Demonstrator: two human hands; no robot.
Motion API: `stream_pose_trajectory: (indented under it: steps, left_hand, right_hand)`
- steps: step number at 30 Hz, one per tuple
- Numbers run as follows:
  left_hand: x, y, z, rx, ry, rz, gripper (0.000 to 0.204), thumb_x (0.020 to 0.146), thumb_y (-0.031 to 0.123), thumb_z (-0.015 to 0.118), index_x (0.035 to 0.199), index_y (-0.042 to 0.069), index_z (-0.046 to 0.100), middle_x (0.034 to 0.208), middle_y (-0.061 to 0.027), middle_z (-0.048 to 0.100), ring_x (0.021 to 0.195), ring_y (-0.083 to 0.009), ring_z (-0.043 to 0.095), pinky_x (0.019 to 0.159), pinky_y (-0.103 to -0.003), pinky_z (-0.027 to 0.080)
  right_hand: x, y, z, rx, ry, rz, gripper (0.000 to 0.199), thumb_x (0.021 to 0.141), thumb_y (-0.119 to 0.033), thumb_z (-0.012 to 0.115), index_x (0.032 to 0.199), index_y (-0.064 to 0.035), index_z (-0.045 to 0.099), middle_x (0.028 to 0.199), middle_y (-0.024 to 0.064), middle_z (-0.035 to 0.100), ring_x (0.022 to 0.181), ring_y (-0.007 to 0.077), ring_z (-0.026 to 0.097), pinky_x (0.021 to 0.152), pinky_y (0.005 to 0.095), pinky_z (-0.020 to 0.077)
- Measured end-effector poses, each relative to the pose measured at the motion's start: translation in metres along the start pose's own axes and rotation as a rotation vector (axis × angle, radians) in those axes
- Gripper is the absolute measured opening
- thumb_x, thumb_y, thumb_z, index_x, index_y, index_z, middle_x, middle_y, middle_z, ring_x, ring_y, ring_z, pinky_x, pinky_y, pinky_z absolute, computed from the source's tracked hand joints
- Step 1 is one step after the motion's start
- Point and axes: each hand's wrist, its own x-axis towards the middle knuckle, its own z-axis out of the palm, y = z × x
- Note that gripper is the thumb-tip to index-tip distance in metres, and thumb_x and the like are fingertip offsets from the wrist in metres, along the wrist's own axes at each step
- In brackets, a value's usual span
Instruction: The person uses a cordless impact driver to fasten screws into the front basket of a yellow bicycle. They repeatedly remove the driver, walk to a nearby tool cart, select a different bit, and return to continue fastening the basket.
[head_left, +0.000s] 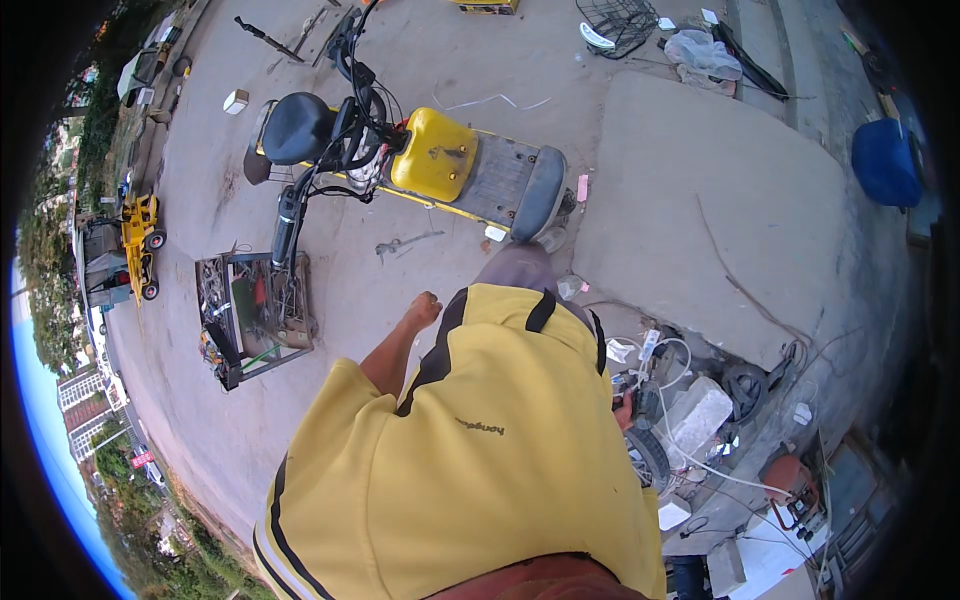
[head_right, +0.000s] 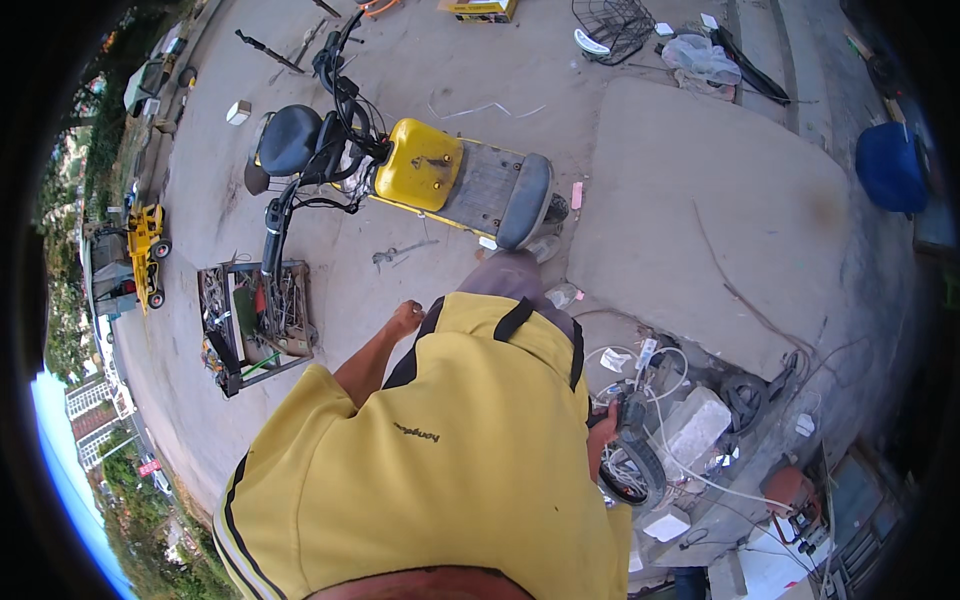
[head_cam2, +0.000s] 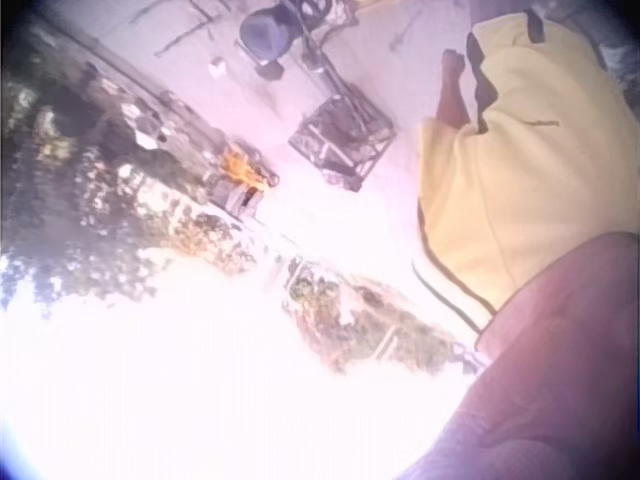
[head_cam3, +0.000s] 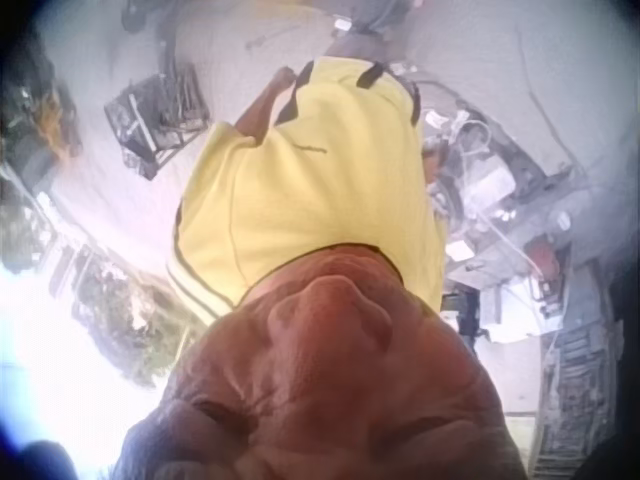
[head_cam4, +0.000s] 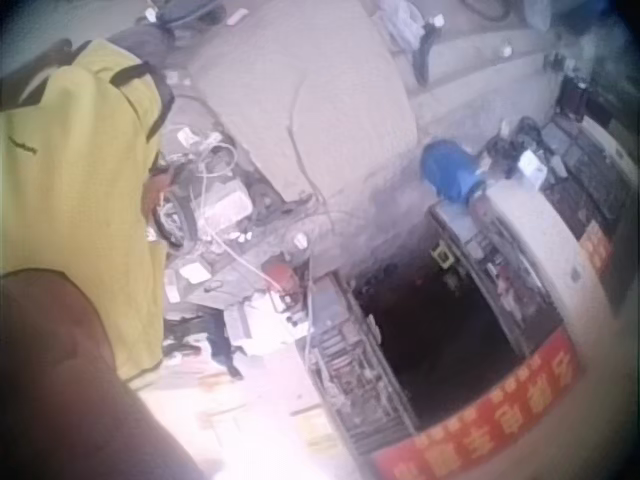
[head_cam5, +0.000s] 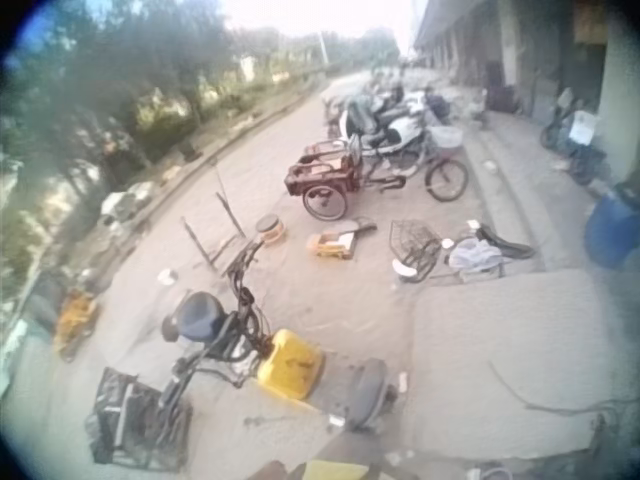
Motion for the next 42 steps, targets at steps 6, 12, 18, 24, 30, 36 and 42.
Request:
stream_pose_trajectory:
  steps: [6, 12, 18, 24, 30, 36, 42]
  left_hand:
    - [0.044, -0.026, -0.01, -0.319, 0.204, -0.109, 0.057, 0.087, 0.029, 0.07, 0.129, -0.006, 0.056, 0.114, -0.0275, 0.069, 0.112, -0.0396, 0.066, 0.098, -0.045, 0.051]
    - [0.105, 0.057, -0.1, -0.696, 0.578, -0.033, 0.079, 0.087, 0.029, 0.075, 0.146, -0.009, 0.037, 0.141, -0.0301, 0.052, 0.124, -0.0353, 0.058, 0.102, -0.041, 0.048]
    - [0.171, 0.121, -0.145, -1.197, 0.718, -0.056, 0.045, 0.093, 0.023, 0.071, 0.114, -0.015, 0.062, 0.106, -0.02, 0.069, 0.094, -0.0249, 0.065, 0.085, -0.035, 0.05]
    - [0.183, 0.11, -0.14, -1.257, 0.767, -0.113, 0.034, 0.092, 0.016, 0.07, 0.11, -0.013, 0.065, 0.103, -0.0203, 0.069, 0.092, -0.0254, 0.065, 0.083, -0.037, 0.05]
    - [0.174, 0.101, -0.137, -1.136, 0.726, -0.13, 0.038, 0.09, 0.017, 0.072, 0.113, -0.012, 0.064, 0.104, -0.0208, 0.07, 0.095, -0.0267, 0.066, 0.085, -0.038, 0.051]
    - [0.157, 0.103, -0.144, -1.186, 0.65, 0.097, 0.037, 0.092, 0.017, 0.07, 0.116, -0.01, 0.062, 0.106, -0.0195, 0.068, 0.098, -0.0228, 0.066, 0.088, -0.034, 0.052]
    - [0.143, 0.128, -0.15, -0.782, 0.629, 0.339, 0.054, 0.091, 0.016, 0.068, 0.133, -0.01, 0.049, 0.122, -0.0233, 0.063, 0.112, -0.0298, 0.063, 0.098, -0.038, 0.049]
  right_hand:
    - [-0.046, 0.007, 0.019, -0.045, 0.021, -0.017, 0.02, 0.094, -0.028, 0.072, 0.086, -0.0145, 0.059, 0.064, -0.0027, 0.049, 0.057, 0.0125, 0.049, 0.054, 0.0307, 0.0421]
    - [-0.064, 0.007, 0.028, -0.063, -0.013, -0.01, 0.02, 0.093, -0.028, 0.072, 0.086, -0.0145, 0.06, 0.064, -0.0027, 0.049, 0.057, 0.0124, 0.049, 0.055, 0.0306, 0.0421]
    - [-0.083, 0.011, 0.032, -0.08, -0.021, 0.003, 0.02, 0.093, -0.028, 0.072, 0.085, -0.0145, 0.06, 0.064, -0.0028, 0.049, 0.057, 0.0122, 0.049, 0.055, 0.0305, 0.042]
    - [-0.096, 0.018, 0.038, -0.116, -0.036, 0.011, 0.021, 0.093, -0.029, 0.072, 0.085, -0.0146, 0.06, 0.065, -0.0028, 0.05, 0.058, 0.0121, 0.049, 0.055, 0.0304, 0.042]
    - [-0.113, 0.024, 0.039, -0.13, -0.03, 0.023, 0.021, 0.093, -0.029, 0.072, 0.084, -0.0146, 0.06, 0.065, -0.0029, 0.05, 0.058, 0.0119, 0.05, 0.055, 0.0303, 0.0419]
    - [-0.122, 0.029, 0.039, -0.129, -0.025, 0.029, 0.021, 0.093, -0.029, 0.072, 0.084, -0.0146, 0.06, 0.065, -0.0029, 0.05, 0.058, 0.0118, 0.05, 0.056, 0.0303, 0.0419]
    - [-0.133, 0.034, 0.037, -0.116, -0.01, 0.042, 0.022, 0.093, -0.029, 0.072, 0.083, -0.0147, 0.06, 0.065, -0.0029, 0.05, 0.058, 0.0116, 0.05, 0.056, 0.0302, 0.0418]
